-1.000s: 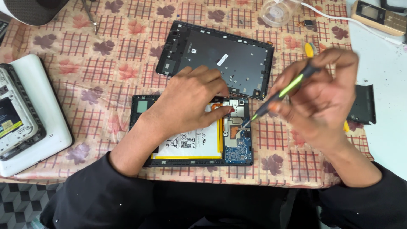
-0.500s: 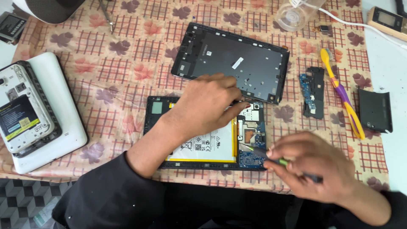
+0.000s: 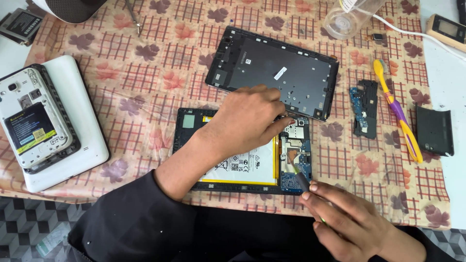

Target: The person uses a screwdriver to unscrew and remove components from an opened tablet, lifting the motherboard out of the casing. They then brush the board and internal parts with a toothbrush and press the board back into the tablet body by hand.

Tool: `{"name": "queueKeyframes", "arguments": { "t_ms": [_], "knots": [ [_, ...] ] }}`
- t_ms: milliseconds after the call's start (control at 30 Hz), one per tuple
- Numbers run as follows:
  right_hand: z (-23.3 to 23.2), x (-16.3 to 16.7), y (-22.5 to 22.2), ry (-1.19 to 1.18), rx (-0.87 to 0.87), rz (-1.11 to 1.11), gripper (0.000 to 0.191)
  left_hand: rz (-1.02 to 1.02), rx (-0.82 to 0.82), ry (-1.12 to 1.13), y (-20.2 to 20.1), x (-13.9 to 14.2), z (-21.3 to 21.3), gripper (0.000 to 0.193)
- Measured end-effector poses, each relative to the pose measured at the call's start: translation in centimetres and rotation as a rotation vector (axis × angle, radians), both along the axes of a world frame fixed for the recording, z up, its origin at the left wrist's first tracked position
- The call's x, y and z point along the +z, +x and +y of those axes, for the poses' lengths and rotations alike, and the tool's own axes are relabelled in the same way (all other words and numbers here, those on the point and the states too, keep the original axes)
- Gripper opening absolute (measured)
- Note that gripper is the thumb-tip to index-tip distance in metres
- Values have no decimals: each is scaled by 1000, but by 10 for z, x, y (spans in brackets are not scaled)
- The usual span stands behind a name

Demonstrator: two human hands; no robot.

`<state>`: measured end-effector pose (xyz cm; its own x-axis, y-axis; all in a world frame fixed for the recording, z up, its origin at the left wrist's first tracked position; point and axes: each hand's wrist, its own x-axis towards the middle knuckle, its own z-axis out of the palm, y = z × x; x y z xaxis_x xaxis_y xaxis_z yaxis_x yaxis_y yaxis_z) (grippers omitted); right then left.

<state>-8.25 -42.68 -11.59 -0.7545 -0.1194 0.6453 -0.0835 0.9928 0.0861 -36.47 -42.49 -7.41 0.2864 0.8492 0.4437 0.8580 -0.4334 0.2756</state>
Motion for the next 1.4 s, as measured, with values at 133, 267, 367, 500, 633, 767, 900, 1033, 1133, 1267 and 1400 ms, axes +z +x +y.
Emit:
{"name": "queueKeyframes", "arguments": {
  "t_ms": [133, 267, 367, 500, 633, 767, 900, 1033, 1133, 1267, 1400],
  "knots": [
    [-4, 3, 5, 52, -30, -63, 19, -24, -9, -193, -1, 10, -3, 40],
    [0, -2, 6, 113, -11, -36, 16, 33, -44, -369, -1, 18, -4, 87],
    [4, -8, 5, 100, -12, 6, 20, 67, -70, -328, 1, 18, -5, 103],
    [1, -13, 3, 96, -69, 98, 35, 100, -85, -200, 5, 13, -3, 110],
    [-10, -13, 11, -23, -293, 99, 37, 68, -104, -245, 3, 12, -3, 98],
    [3, -21, 26, -190, -308, 190, 40, -38, -101, -319, -2, 14, -1, 87],
    [13, -33, 46, -101, -434, 433, 22, -113, -174, -198, -4, 13, -1, 55],
    [-6, -31, 80, -108, -551, 228, 11, -239, -214, -96, -6, 10, -1, 20],
    [-13, -33, 87, -154, -483, 87, 14, -384, -266, 73, -7, 10, -1, 14],
    [-7, -42, 63, -55, -339, 322, 27, -606, -328, -4, -13, 9, -3, 9],
    [-7, -26, 43, -323, -440, 275, 32, -771, -593, -111, -8, 5, 0, 6]
  ]
}}
